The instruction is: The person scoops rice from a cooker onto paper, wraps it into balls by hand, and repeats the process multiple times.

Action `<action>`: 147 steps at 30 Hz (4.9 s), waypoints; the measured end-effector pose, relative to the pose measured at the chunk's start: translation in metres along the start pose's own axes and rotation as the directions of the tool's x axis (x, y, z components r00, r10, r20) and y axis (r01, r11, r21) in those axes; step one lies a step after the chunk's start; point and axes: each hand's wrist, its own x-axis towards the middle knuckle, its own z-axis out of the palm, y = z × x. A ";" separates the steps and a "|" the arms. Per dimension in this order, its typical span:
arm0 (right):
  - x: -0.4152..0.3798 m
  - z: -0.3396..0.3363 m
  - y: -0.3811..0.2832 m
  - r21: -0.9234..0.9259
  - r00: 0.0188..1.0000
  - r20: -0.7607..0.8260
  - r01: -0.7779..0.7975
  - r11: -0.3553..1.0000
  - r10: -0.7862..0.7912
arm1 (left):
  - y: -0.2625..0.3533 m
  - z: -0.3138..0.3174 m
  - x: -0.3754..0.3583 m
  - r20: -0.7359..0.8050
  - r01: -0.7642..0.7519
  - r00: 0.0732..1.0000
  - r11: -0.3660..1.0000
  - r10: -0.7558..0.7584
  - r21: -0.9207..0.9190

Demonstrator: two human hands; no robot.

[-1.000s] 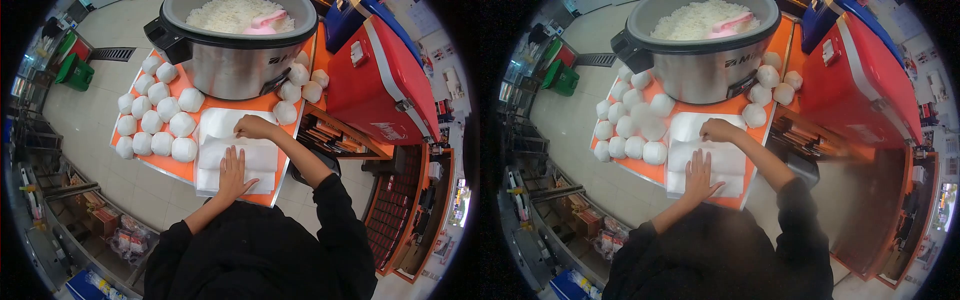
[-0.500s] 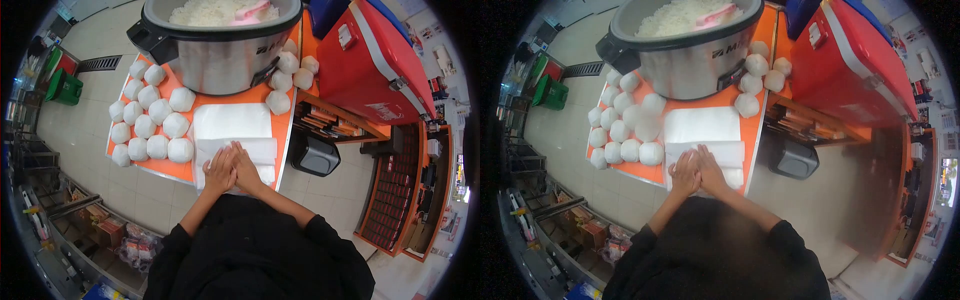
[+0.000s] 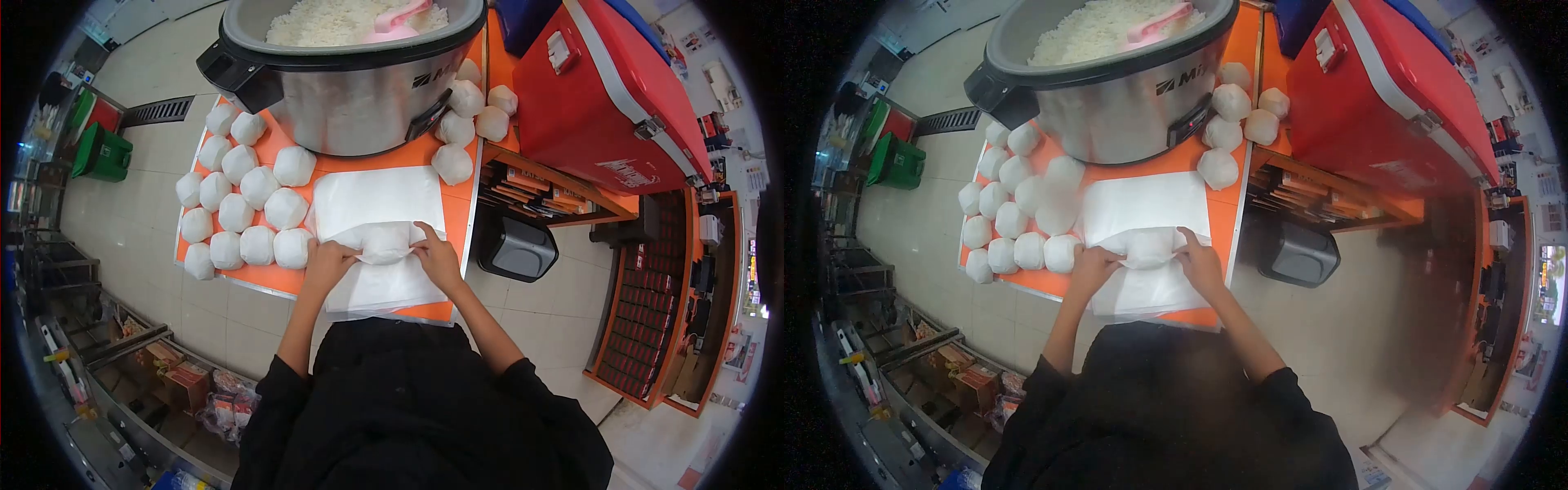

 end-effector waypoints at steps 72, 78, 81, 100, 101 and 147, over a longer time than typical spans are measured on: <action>0.353 -0.196 -0.229 -0.674 0.685 0.728 0.712 0.197 0.012 | -0.116 -0.163 0.049 -0.533 0.658 0.555 0.729 -0.639 -0.188; 0.385 -0.192 -0.270 -0.749 0.807 0.499 0.585 0.311 -0.316 | -0.038 -0.239 0.071 -0.660 -0.086 0.603 0.785 -0.449 -0.613; 0.424 -0.170 -0.278 -0.898 0.805 0.205 0.381 0.221 -0.557 | -0.004 -0.267 0.106 -0.667 -0.310 0.598 0.639 -0.443 -0.703; 0.378 -0.135 -0.278 -0.695 0.711 0.694 0.703 0.151 -0.115 | -0.001 -0.280 0.158 -0.707 -0.489 0.502 0.511 -0.498 -0.707; 0.367 -0.137 -0.284 -0.655 0.690 0.713 0.719 0.232 -0.126 | -0.002 -0.279 0.159 -0.719 -0.491 0.496 0.526 -0.486 -0.694; 0.298 -0.137 -0.281 -0.410 0.706 0.669 0.612 0.677 -0.233 | 0.014 -0.284 0.153 -0.726 -0.469 0.423 0.554 -0.542 -0.688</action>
